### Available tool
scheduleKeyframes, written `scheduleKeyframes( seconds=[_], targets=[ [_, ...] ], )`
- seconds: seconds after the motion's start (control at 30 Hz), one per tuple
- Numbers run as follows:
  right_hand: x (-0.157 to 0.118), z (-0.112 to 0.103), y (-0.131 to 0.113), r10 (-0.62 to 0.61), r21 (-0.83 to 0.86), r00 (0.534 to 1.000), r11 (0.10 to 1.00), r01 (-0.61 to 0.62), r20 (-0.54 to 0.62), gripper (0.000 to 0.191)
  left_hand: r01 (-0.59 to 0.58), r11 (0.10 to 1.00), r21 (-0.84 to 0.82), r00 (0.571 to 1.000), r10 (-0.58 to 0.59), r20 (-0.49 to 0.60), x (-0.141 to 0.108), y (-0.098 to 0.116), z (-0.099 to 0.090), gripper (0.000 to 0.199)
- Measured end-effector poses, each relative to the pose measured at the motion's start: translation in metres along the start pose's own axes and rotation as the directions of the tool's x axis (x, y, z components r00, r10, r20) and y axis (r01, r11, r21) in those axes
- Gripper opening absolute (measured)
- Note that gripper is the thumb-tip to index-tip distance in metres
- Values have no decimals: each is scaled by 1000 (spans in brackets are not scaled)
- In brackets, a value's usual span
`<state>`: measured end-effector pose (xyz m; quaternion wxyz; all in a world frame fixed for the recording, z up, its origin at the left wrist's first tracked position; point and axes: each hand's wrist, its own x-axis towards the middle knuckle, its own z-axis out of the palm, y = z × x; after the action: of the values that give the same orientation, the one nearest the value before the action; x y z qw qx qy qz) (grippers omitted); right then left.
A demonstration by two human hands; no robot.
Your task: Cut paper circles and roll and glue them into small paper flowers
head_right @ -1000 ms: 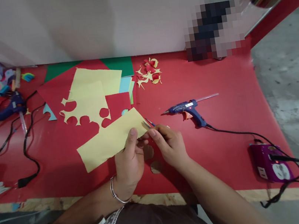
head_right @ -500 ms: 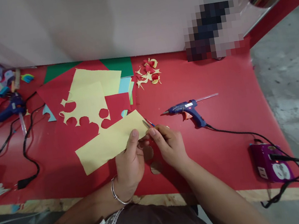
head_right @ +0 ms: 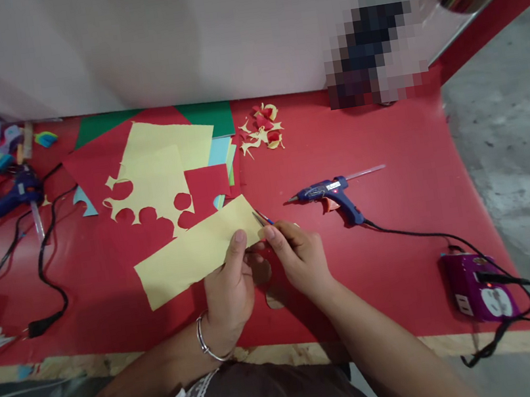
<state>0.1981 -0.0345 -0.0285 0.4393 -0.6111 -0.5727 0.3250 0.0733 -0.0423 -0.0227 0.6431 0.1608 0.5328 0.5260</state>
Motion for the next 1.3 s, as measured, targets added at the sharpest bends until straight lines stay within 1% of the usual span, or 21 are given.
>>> scheduleKeyframes(
  seconds=[0.07,0.2,0.47,0.67,0.83,0.97,1.1,1.3],
  targets=[
    [0,0,-1,6,6,1000,1000,-6,0,59,-5,1000,7,1000,5,6,0,-1,-1,45],
    [0,0,-1,23,17,1000,1000,-24,7,61,-54,998,31,998,53,34,1,-1,-2,44],
    [2,0,-4,26,24,1000,999,-26,0,63,-99,990,104,994,94,54,2,-4,-5,46],
    [0,0,-3,47,22,999,999,-47,1,63,-76,993,91,996,71,50,1,-3,-5,45],
    [1,0,-3,59,25,998,998,-59,-1,64,-108,980,168,994,102,48,0,-1,-6,46],
    [1,0,-4,55,15,998,998,-55,-2,65,-116,976,185,993,111,37,-1,-2,-7,46],
    [2,0,-4,50,39,999,998,-50,-13,65,-120,971,207,992,112,50,-1,-2,-7,48],
    [2,0,-4,51,26,999,998,-50,-6,66,-120,966,228,992,109,60,-2,1,-7,50]
  ],
)
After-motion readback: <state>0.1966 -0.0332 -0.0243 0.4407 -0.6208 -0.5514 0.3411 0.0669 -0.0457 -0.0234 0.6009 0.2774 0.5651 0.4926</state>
